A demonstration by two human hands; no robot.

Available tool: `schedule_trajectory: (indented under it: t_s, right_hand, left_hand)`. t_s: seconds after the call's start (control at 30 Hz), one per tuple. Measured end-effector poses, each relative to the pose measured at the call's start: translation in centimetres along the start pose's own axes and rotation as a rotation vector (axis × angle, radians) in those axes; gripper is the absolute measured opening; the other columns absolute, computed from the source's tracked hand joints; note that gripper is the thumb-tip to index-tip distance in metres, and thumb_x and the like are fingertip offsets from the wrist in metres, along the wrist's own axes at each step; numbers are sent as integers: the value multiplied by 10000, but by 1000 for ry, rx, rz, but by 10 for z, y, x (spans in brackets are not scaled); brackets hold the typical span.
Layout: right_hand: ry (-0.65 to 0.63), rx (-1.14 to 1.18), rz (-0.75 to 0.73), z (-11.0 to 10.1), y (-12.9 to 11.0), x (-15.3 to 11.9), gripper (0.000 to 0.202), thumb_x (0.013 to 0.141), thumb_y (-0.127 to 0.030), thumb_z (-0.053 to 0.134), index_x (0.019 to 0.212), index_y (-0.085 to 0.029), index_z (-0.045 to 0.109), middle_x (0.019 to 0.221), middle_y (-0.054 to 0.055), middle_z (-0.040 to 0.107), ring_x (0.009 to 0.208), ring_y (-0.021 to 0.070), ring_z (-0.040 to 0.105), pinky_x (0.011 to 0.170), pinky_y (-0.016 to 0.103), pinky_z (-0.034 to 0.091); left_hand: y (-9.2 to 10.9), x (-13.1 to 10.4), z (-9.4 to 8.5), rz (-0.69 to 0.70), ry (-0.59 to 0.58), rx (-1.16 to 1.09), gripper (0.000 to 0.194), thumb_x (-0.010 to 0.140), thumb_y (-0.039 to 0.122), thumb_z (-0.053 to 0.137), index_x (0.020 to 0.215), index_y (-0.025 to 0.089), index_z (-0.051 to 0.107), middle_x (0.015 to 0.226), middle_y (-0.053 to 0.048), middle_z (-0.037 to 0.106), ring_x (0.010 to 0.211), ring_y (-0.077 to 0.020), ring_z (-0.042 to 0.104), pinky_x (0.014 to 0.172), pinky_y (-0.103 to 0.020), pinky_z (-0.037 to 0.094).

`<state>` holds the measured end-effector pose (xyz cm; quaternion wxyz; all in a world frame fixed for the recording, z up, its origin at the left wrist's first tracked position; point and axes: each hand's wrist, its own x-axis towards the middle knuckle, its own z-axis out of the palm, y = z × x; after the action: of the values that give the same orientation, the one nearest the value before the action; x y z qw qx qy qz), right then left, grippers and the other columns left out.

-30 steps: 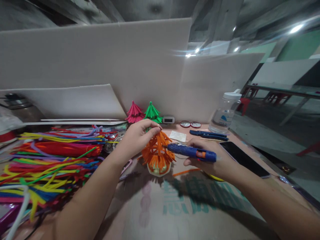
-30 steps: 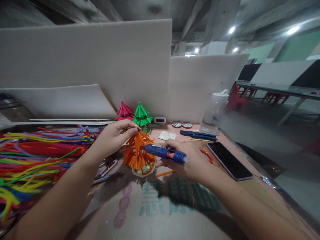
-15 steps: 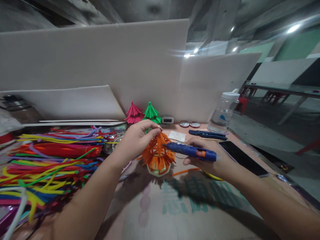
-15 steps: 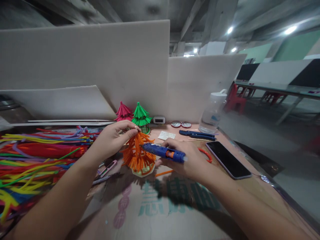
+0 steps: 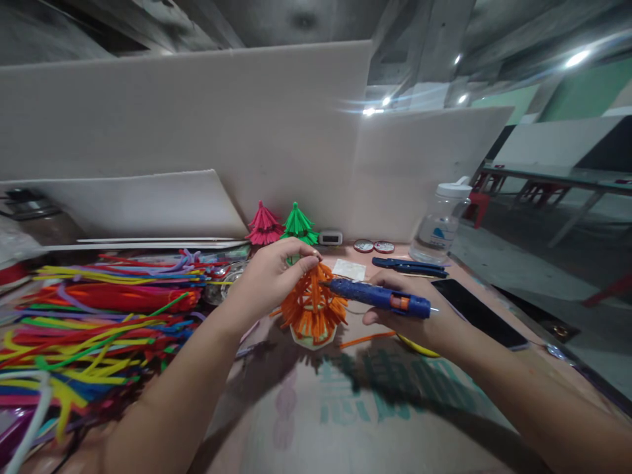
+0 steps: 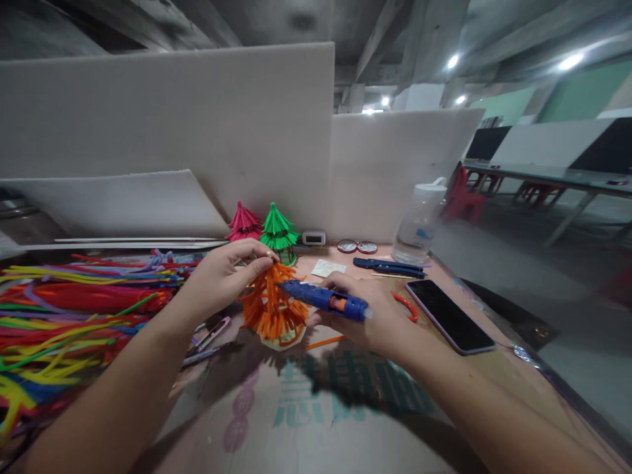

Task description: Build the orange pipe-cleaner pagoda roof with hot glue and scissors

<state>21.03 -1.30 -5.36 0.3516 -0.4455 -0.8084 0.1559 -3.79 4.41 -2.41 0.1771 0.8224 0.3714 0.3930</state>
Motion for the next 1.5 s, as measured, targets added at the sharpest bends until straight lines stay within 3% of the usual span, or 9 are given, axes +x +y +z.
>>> schedule_trajectory:
  t_s: [0.33,0.57,0.77,0.9,1.13,1.5]
  right_hand:
    - [55,-63,-50,-1,-3,1,368,813,-571,702,790,-211,629,676,4,653,604,161,585,580,257,399]
    - [-28,-39,-48,-6,-3,0,259,818,-462,732,829,-218,646,767,17,702,696,178,635,631,264,432]
    - [-108,-60,-8,-10,-6,-1,243,815,-433,736,861,-207,660,755,12,678,676,165,588,641,271,397]
    - [-129,-116,-69,-15,-4,-2,199,829,-388,725,902,-218,651,780,0,659,677,150,555,622,255,361]
    - [-91,-168,-126,-16,-7,-4,247,835,-409,716,788,-204,587,713,-14,620,620,130,513,589,244,325]
    - [-61,-221,-92,-11,-7,-4,322,798,-464,737,949,-229,577,798,9,691,701,191,597,638,282,373]
  left_hand:
    - [1,0,0,15,-10,-8,177,927,311,578,900,191,706,958,-47,715,894,-184,651,821,-304,490]
    - [1,0,-1,-2,2,1,183,921,322,584,903,187,705,959,-50,718,889,-187,650,811,-301,487]
    - [1,2,-1,-22,11,29,191,904,335,596,902,182,711,927,-47,727,841,-188,654,768,-290,493]
    - [4,1,-2,-33,23,44,198,903,336,591,887,180,712,923,-49,727,840,-188,651,763,-290,486]
    - [4,3,-3,-46,24,78,216,903,351,584,870,177,707,909,-49,725,848,-194,649,770,-305,469]
    - [1,3,-4,-44,19,105,241,904,376,573,884,180,711,908,-51,730,840,-199,653,759,-309,464]
